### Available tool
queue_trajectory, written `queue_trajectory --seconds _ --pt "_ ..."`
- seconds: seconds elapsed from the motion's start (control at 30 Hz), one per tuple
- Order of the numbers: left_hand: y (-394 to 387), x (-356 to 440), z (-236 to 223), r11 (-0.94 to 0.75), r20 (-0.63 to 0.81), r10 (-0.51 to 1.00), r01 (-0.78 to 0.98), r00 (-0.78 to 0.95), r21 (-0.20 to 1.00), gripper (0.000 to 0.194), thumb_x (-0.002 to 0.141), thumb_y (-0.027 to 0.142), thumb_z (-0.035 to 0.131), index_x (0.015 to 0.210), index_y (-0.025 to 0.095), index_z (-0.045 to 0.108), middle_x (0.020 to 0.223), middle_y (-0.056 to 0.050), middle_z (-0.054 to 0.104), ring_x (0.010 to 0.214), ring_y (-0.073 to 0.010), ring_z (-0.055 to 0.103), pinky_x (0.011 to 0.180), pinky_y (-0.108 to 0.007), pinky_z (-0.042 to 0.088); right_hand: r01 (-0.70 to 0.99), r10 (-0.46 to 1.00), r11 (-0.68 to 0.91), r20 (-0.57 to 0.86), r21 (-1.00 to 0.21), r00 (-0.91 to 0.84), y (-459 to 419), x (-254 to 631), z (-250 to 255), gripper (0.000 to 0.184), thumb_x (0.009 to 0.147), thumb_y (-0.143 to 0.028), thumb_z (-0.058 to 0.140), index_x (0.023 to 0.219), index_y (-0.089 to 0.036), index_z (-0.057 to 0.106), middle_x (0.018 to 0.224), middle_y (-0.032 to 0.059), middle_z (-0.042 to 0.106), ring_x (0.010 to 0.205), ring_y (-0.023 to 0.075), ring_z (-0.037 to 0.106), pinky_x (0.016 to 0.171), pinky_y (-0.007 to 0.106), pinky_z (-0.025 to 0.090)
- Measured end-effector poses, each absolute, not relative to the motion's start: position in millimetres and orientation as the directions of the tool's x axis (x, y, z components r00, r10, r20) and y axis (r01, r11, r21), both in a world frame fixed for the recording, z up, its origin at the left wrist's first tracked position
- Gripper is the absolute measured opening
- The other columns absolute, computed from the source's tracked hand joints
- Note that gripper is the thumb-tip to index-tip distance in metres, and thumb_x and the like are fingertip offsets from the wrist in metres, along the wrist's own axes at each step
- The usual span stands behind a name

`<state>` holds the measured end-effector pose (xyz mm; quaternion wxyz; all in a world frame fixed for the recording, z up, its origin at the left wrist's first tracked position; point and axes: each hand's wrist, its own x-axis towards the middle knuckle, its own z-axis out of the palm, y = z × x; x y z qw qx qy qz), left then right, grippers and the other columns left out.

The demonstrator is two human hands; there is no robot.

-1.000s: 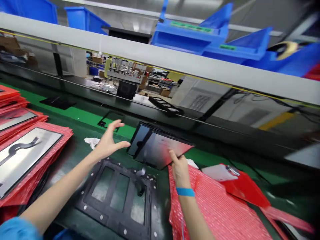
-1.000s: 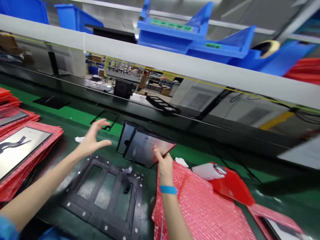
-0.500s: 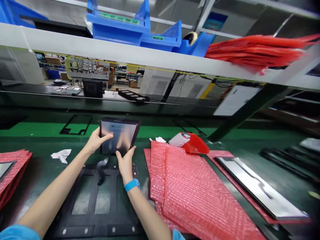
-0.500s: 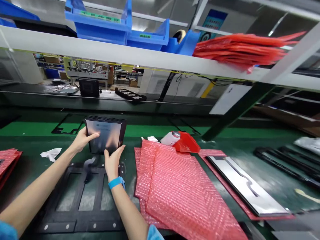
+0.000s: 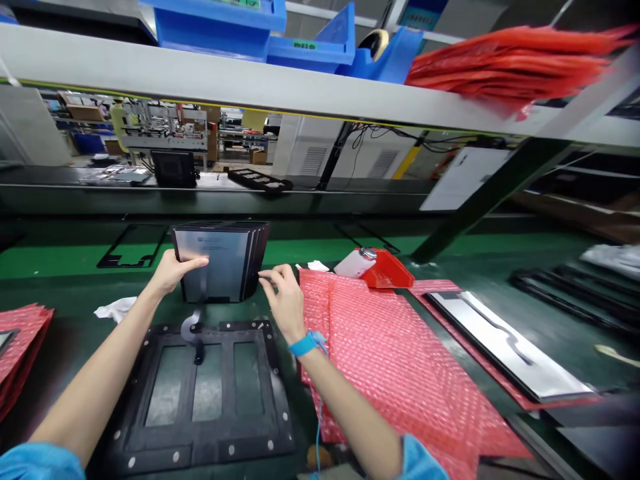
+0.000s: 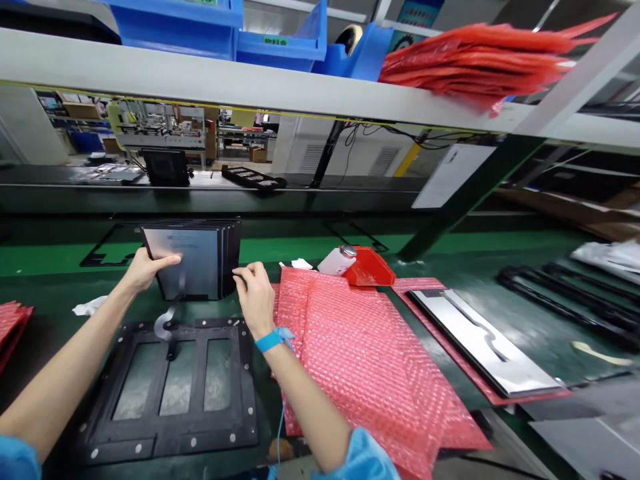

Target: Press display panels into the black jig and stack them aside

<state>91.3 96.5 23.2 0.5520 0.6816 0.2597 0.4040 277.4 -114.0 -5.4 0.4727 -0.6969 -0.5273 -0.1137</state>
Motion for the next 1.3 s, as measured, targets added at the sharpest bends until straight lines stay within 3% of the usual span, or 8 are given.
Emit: queue_trajectory --seconds 0.3,0.53,0.73,1.03,1.3 --pt "101.3 94.1 20.9 -0.211 0.231 0.801 -0.1 0.552 0.972 0.048 0.047 0.044 0.093 0.079 0.012 0.078 0.089 -0.014 0.077 0.092 -0.031 0.073 0.09 -0.042 0.057 0.941 0.588 0.069 0.775 -0.332 0.231 -77.2 280.7 0.6 0.018 0.099 -0.029 0.053 0.103 -0.023 0.069 0.096 0.0088 0.053 0.087 0.0235 0.054 0.077 0.037 0.047" --pt "103.1 95.0 19.7 -0.2 0.222 0.804 -0.101 0.552 0.975 0.046 0.048 0.042 0.093 0.08 0.013 0.078 0.09 -0.013 0.077 0.094 -0.0313 0.073 0.092 -0.042 0.056 0.956 0.639 0.103 0.754 -0.275 0.148 -75.6 281.3 -3.9 0.017 0.099 -0.022 0.046 0.095 -0.018 0.062 0.101 0.0127 0.052 0.095 0.0265 0.053 0.083 0.041 0.048" --pt "103.2 99.9 23.0 -0.194 0.218 0.813 -0.103 0.54 0.976 0.05 0.045 0.046 0.093 0.079 0.013 0.078 0.09 -0.014 0.077 0.094 -0.0327 0.073 0.091 -0.043 0.057 0.954 0.73 0.22 0.683 -0.203 -0.023 -101.7 285.5 -4.6 0.013 0.099 -0.021 0.047 0.09 -0.02 0.056 0.098 0.0095 0.053 0.089 0.0226 0.056 0.077 0.035 0.051" --pt "106.6 100.1 24.5 -0.194 0.215 0.813 -0.096 0.541 0.976 0.051 0.044 0.044 0.094 0.082 0.012 0.078 0.091 -0.014 0.077 0.094 -0.032 0.072 0.091 -0.043 0.056 0.973 0.677 0.13 0.734 -0.193 0.056 -65.8 313.9 10.6 0.017 0.101 -0.029 0.048 0.103 -0.02 0.062 0.105 0.0114 0.053 0.089 0.023 0.057 0.078 0.036 0.049" --pt "106.0 100.1 24.8 -0.198 0.213 0.826 -0.085 0.522 0.976 0.051 0.043 0.045 0.094 0.078 0.012 0.078 0.088 -0.013 0.077 0.094 -0.0324 0.072 0.092 -0.044 0.056 0.969 0.694 0.161 0.719 -0.188 0.024 -71.9 313.0 -2.1 0.019 0.101 -0.024 0.044 0.095 -0.019 0.061 0.1 0.0105 0.052 0.084 0.0214 0.054 0.075 0.035 0.048"
